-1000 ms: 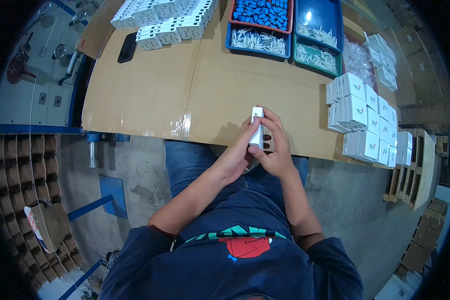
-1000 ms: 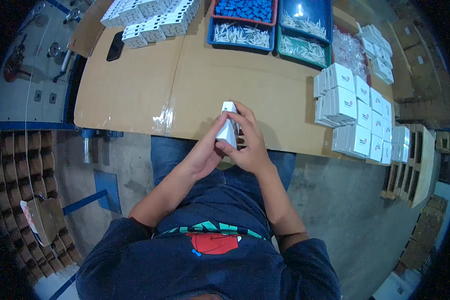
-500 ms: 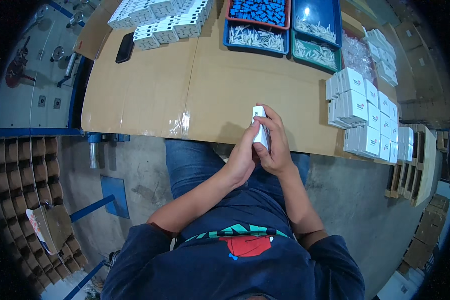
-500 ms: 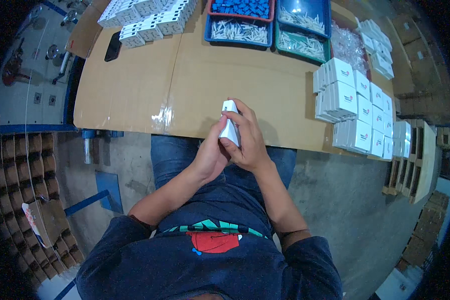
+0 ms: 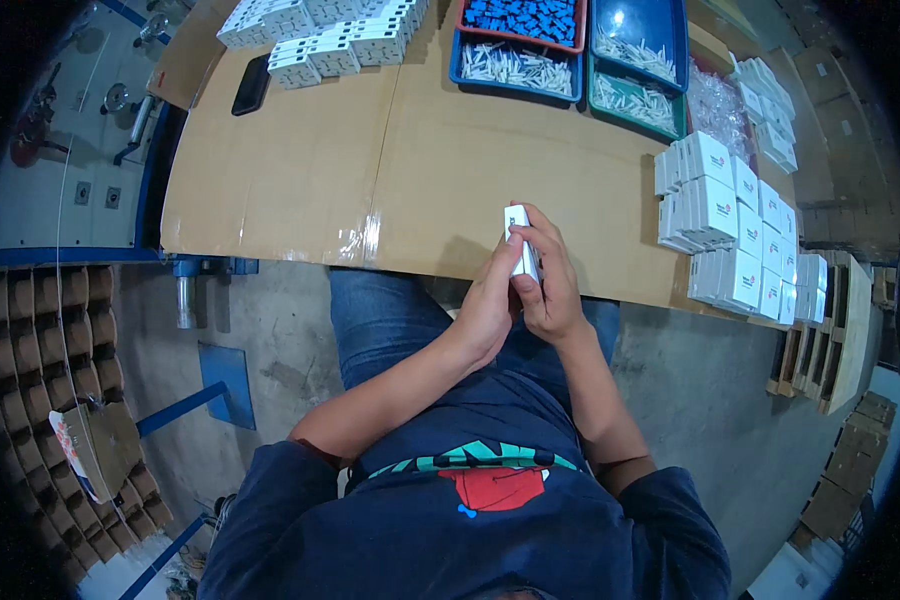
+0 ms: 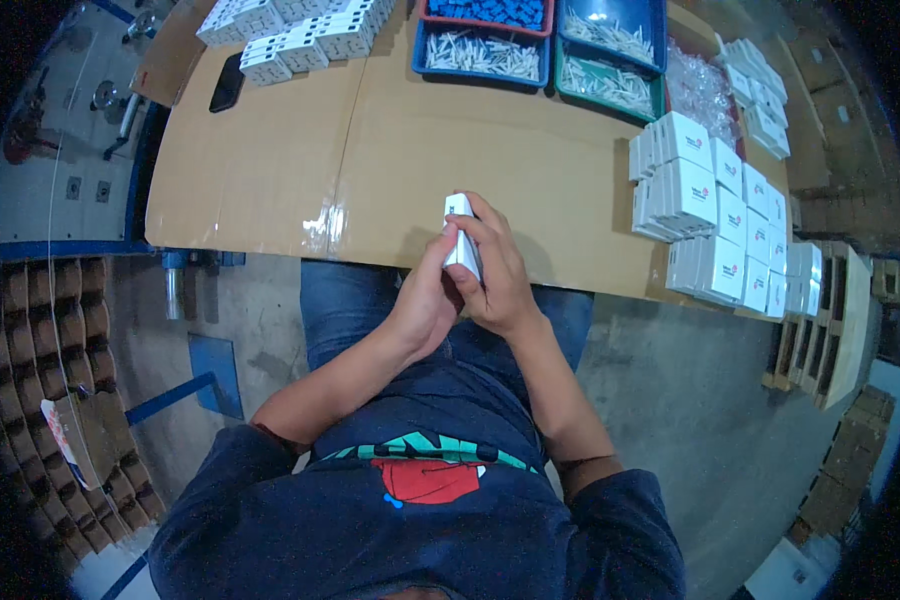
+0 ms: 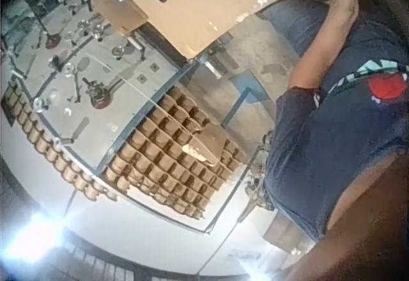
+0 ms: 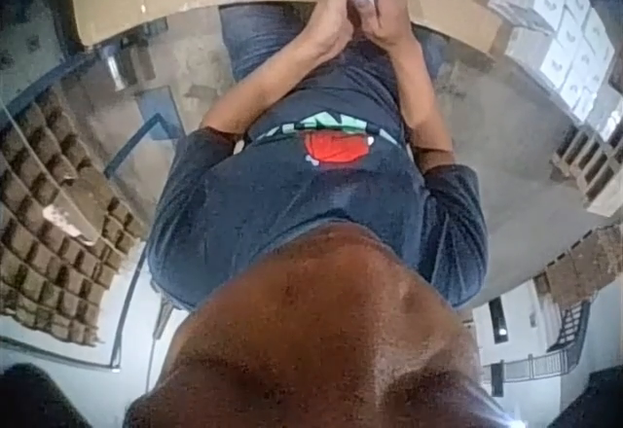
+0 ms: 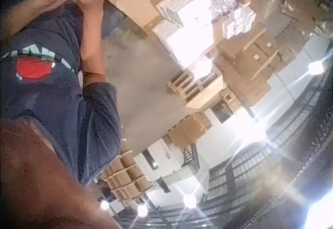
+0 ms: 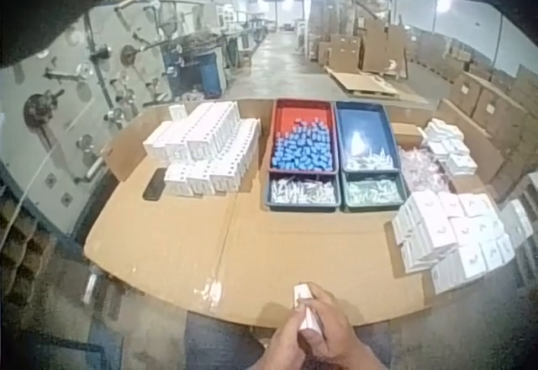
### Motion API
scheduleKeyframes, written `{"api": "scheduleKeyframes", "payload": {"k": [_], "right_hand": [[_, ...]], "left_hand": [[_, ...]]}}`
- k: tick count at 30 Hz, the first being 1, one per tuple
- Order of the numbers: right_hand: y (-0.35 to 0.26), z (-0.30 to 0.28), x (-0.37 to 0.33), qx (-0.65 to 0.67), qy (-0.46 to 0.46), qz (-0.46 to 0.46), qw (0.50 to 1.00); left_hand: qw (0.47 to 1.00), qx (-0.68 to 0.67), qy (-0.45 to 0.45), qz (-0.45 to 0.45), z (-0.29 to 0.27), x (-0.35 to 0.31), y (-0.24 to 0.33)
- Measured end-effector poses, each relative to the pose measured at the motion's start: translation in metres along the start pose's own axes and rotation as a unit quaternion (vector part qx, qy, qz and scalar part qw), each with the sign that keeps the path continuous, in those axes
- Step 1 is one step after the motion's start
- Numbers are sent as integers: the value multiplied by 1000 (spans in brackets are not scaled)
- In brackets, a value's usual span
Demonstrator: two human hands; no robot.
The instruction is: Assembling and packaging products into small white boxes at a workbench.
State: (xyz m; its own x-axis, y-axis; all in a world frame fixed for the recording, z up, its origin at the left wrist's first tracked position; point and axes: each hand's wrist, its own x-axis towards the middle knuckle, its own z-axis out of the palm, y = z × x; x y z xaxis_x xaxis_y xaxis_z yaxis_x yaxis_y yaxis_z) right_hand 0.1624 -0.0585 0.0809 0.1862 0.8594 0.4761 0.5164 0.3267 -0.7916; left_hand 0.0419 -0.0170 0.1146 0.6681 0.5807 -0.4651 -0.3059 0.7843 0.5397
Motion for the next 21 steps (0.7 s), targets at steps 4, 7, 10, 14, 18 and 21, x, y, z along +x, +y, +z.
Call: {"api": "scheduleKeyframes", "payload": {"k": [4,7,10,14,18,21], "right_hand": [[3,-1,-3,16,-5,4,1000],[4,-3,-1,21,-42,33,998],[-2,-2,2,98,-8,90,991],[-4,-6,6,173,-7,102,980],[-26,-14,17,82,-72,59,992],[-18,-11,14,-2,-97,27,995]], "left_hand": [[1000,-5,0,-4,-1,-1,-2],[999,-22,-24,-27,-11,2,0],[998,-1,-49,-47,-16,4,11],[987,143,-66,5,-15,-1,24],[985,165,-22,-37,-18,-3,37],[983,182,-28,-25,-16,1,44]]}}
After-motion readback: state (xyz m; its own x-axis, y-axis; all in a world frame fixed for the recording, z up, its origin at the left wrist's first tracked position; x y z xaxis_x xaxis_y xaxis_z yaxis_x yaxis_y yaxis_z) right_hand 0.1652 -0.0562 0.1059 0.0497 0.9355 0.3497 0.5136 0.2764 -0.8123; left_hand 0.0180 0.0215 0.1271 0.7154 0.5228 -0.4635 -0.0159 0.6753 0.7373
